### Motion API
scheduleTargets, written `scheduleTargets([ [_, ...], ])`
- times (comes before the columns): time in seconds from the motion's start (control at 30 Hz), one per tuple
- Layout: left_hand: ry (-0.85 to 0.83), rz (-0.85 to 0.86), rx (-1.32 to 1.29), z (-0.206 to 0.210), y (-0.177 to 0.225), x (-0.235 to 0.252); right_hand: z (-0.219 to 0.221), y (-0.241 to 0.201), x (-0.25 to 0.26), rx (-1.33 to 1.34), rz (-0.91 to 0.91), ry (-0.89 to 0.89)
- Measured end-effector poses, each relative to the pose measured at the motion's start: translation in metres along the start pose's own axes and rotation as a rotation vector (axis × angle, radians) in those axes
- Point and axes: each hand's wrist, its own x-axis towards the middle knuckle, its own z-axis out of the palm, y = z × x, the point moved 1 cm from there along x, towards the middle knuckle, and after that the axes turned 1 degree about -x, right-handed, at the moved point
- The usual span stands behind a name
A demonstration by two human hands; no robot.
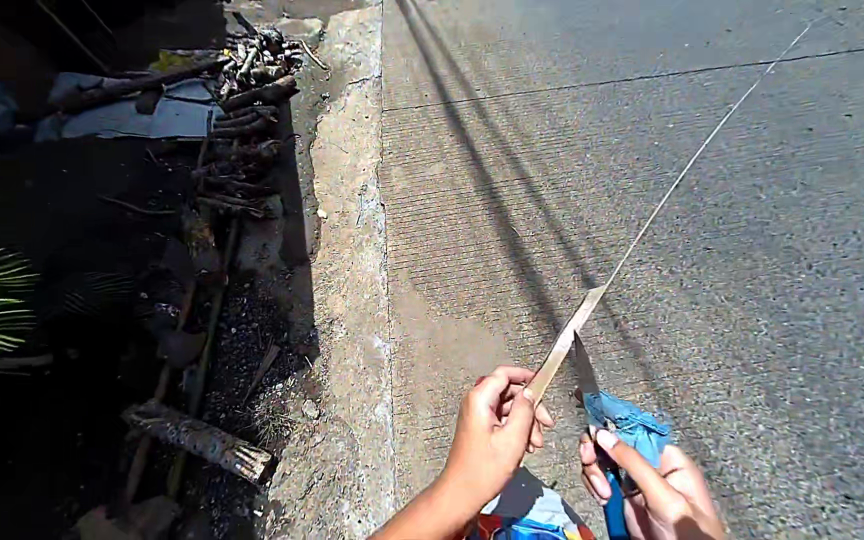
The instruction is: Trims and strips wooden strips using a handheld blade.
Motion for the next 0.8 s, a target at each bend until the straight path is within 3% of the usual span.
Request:
scheduleTargets([
  [0.1, 0.233, 0.046, -0.185, -0.029, 0.047, 0.126, 0.019, -0.003, 0.089, 0.052, -0.035, -0.101],
  [0.27, 0.546, 0.431, -0.079, -0.091, 0.166, 0.318, 0.074, -0.031, 0.244, -0.038, -0.086, -0.340],
  [0.43, 0.793, 0.539, -0.217, -0.119, 0.251, 0.441, 0.150, -0.111, 0.370, -0.307, -0.220, -0.375],
  [0.57, 0.863, 0.566, -0.179, -0.156, 0.278, 0.524, 0.191, -0.153, 0.466, -0.357, -0.394, -0.455],
  [0.7, 0.876, 0.593, -0.221, -0.211, 0.271, 0.627, 0.238, -0.161, 0.570, -0.303, -0.177, -0.590],
  [0.8, 0.732, 0.429, -0.052, -0.259, 0.233, 0.697, 0.279, -0.173, 0.652, -0.122, 0.018, -0.592],
])
